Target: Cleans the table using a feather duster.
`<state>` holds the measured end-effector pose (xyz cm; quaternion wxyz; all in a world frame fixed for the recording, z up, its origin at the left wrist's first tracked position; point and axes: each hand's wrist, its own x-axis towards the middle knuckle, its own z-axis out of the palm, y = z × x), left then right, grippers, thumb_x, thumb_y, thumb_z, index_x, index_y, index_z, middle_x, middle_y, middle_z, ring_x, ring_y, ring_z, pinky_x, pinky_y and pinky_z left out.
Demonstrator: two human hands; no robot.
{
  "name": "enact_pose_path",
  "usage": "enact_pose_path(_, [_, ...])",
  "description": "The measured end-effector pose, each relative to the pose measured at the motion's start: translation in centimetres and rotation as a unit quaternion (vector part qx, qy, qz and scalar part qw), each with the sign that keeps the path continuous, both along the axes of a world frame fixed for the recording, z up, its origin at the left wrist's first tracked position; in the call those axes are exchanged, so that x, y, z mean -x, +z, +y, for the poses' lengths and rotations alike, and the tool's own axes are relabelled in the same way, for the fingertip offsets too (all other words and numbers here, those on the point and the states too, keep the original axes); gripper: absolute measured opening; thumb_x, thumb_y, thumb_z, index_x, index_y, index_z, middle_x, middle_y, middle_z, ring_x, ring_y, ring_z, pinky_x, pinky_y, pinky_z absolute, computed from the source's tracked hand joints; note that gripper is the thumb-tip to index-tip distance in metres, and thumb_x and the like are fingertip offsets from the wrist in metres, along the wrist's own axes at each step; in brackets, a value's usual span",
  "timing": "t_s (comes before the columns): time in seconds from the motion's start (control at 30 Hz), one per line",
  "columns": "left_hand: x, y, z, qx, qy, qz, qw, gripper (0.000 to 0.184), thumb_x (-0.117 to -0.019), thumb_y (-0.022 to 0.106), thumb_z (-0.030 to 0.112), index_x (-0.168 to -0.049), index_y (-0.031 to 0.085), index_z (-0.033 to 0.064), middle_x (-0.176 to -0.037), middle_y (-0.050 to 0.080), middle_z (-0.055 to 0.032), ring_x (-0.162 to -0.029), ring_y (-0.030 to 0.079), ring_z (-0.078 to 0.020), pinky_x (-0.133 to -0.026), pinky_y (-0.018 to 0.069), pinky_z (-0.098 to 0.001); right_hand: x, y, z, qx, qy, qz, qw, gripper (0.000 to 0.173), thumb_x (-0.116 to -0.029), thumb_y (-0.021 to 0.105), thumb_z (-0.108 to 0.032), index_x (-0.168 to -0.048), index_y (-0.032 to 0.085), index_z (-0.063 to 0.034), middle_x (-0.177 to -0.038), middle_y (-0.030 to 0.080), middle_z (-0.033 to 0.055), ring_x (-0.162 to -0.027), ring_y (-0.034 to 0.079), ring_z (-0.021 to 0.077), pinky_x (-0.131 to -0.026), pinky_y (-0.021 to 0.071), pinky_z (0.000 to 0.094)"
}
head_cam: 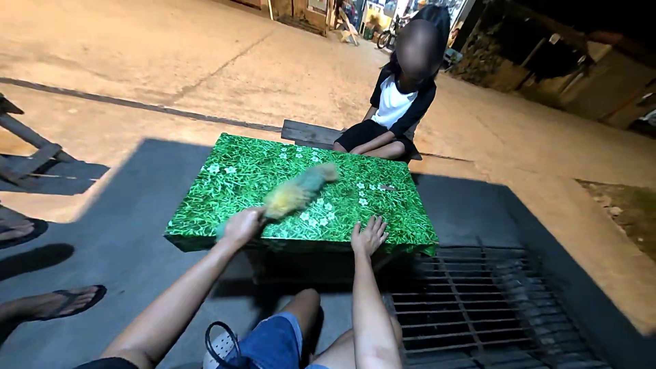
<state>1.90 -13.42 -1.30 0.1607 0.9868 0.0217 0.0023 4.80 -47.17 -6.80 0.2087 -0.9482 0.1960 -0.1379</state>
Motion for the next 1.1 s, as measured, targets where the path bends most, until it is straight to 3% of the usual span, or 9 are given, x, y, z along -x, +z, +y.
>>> enact_pose_path(0.17, [-0.1, 0.5, 8.9, 0.000, 0.190, -0.025, 0.981, 0.027, -0.1069, 0.054, 0.022, -0.123, 0.067, 0.0038, -0.120, 0.066, -0.0324, -0.111, 0.064, -0.0557, -0.084, 0.0489, -0.0755, 0.1, 0.1, 0.1, 0.009, -0.005, -0.001, 1.000, 0.064, -0.1045, 0.045, -0.045, -0.157, 0.043, -0.0092, -0.170, 0.026, 0.0138, -0.159, 0.016, 0.0355, -0.127, 0.0064, 0.0587])
enact_pose_path(0.3, [0.9, 1.5, 5.8, 0.016, 0.218, -0.014, 0.976, 0.027, -0.1058, 0.055, 0.020, -0.122, 0.066, 0.0009, -0.121, 0.065, -0.0336, -0.113, 0.063, -0.0550, -0.087, 0.0496, -0.0737, 0.0, 0.1, 0.3, 0.010, -0.006, 0.000, 1.000, 0.063, -0.1044, 0.045, -0.045, -0.156, 0.044, -0.0089, -0.170, 0.026, 0.0151, -0.159, 0.016, 0.0360, -0.127, 0.0055, 0.0588])
enact_pose_path(0.43, [2.2, 1.9, -1.6, 0.041, 0.145, 0.026, 0.988, 0.029, -0.1046, 0.056, 0.018, -0.128, 0.066, 0.0043, -0.126, 0.066, -0.0283, -0.115, 0.064, -0.0501, -0.091, 0.0514, -0.0683, -0.1, 0.1, 0.3, 0.006, -0.005, -0.003, 1.000, 0.064, -0.1042, 0.045, -0.045, -0.156, 0.044, -0.0079, -0.169, 0.026, 0.0156, -0.159, 0.016, 0.0366, -0.127, 0.0055, 0.0584])
enact_pose_path(0.57, [5.2, 1.6, -8.9, 0.044, -0.033, 0.077, 0.996, 0.032, -0.1065, 0.052, 0.021, -0.133, 0.063, 0.0068, -0.132, 0.064, -0.0235, -0.119, 0.065, -0.0436, -0.097, 0.0517, -0.0623, 0.2, 0.2, 0.1, 0.001, 0.004, -0.002, 1.000, 0.064, -0.1041, 0.046, -0.044, -0.157, 0.042, -0.0091, -0.170, 0.024, 0.0150, -0.159, 0.014, 0.0365, -0.127, 0.0028, 0.0598])
enact_pose_path(0.63, [6.3, 1.1, -10.7, 0.052, -0.109, 0.087, 0.989, 0.034, -0.1076, 0.050, 0.021, -0.137, 0.062, 0.0078, -0.135, 0.063, -0.0225, -0.122, 0.064, -0.0423, -0.099, 0.0505, -0.0613, 0.3, 0.6, 0.2, 0.005, 0.002, 0.000, 1.000, 0.063, -0.1037, 0.049, -0.043, -0.157, 0.043, -0.0096, -0.170, 0.026, 0.0145, -0.159, 0.015, 0.0358, -0.127, 0.0037, 0.0593])
enact_pose_path(0.7, [6.8, 0.6, -10.4, 0.057, -0.125, 0.077, 0.987, 0.032, -0.1082, 0.049, 0.021, -0.134, 0.063, 0.0082, -0.133, 0.064, -0.0215, -0.121, 0.064, -0.0418, -0.098, 0.0506, -0.0612, 0.4, 0.7, 0.4, 0.009, 0.000, 0.007, 1.000, 0.062, -0.1045, 0.049, -0.041, -0.157, 0.042, -0.0093, -0.170, 0.025, 0.0148, -0.159, 0.015, 0.0354, -0.127, 0.0043, 0.0590])
enact_pose_path(0.87, [6.6, 0.8, -3.9, 0.056, 0.019, 0.019, 0.998, 0.027, -0.1052, 0.056, 0.022, -0.127, 0.069, 0.0127, -0.124, 0.069, -0.0197, -0.113, 0.067, -0.0427, -0.090, 0.0534, -0.0640, 0.1, 0.1, 0.2, 0.013, -0.003, -0.014, 1.000, 0.063, -0.1036, 0.045, -0.045, -0.156, 0.044, -0.0093, -0.169, 0.027, 0.0158, -0.159, 0.018, 0.0366, -0.127, 0.0062, 0.0595])
enact_pose_path(1.0, [6.5, 1.5, 4.9, 0.081, 0.214, 0.003, 0.973, 0.030, -0.1066, 0.051, 0.024, -0.126, 0.068, 0.0074, -0.122, 0.068, -0.0285, -0.115, 0.064, -0.0515, -0.090, 0.0489, -0.0720, 0.1, 0.1, 0.3, 0.024, -0.002, -0.021, 0.999, 0.062, -0.1043, 0.044, -0.044, -0.155, 0.045, -0.0083, -0.169, 0.026, 0.0171, -0.158, 0.018, 0.0370, -0.127, 0.0077, 0.0593])
enact_pose_path(1.1, [7.6, 2.1, 7.1, 0.115, 0.276, 0.008, 0.954, 0.032, -0.1062, 0.051, 0.021, -0.127, 0.066, 0.0021, -0.126, 0.065, -0.0314, -0.118, 0.062, -0.0526, -0.092, 0.0476, -0.0723, 0.4, 0.2, 0.3, 0.038, -0.006, -0.020, 0.999, 0.063, -0.1042, 0.045, -0.045, -0.155, 0.045, -0.0081, -0.169, 0.027, 0.0175, -0.158, 0.020, 0.0370, -0.126, 0.0087, 0.0594])
